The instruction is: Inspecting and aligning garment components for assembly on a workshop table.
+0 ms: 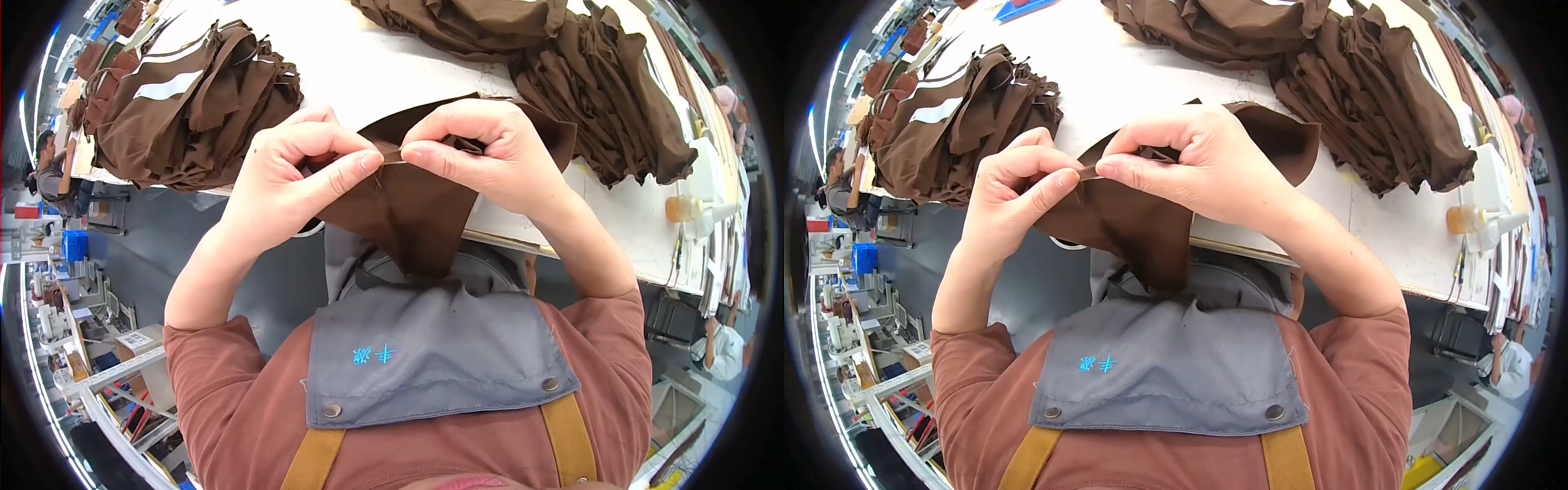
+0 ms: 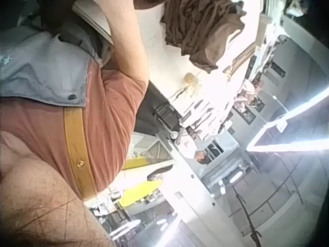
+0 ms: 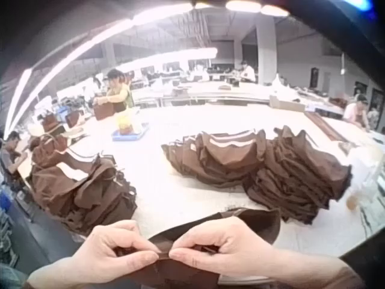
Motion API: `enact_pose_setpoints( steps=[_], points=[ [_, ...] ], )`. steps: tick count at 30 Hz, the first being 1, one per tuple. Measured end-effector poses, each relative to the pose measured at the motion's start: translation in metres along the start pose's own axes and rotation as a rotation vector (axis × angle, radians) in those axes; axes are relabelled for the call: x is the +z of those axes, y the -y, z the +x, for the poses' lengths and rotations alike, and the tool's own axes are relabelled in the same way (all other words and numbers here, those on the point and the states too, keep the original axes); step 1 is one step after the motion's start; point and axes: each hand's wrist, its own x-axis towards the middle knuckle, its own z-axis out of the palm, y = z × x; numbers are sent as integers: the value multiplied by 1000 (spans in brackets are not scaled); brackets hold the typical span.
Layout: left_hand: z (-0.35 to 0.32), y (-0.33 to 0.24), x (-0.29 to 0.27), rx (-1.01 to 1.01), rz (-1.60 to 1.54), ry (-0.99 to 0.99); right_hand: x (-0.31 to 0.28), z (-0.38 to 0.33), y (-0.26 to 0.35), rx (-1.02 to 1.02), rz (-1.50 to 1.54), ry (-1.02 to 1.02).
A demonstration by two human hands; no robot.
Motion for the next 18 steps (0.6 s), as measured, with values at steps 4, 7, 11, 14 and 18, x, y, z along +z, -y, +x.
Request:
enact_pose_setpoints(
  steps=[4,7,11,14,18],
  points=[
    [-2,2,3,75,101,-25,-3,0,-3,11,-2,68],
    [-2,0,6,105,147,-36,-5,2,-6,23,9,127],
    [0,-1,7,129,169,-41,-2,5,-8,96,82,97],
    [-2,0,8,104,153,-37,4,6,7,138,59,85],
    [0,3,6,143,154,-24,13,5,10,124,13,80]
  ],
)
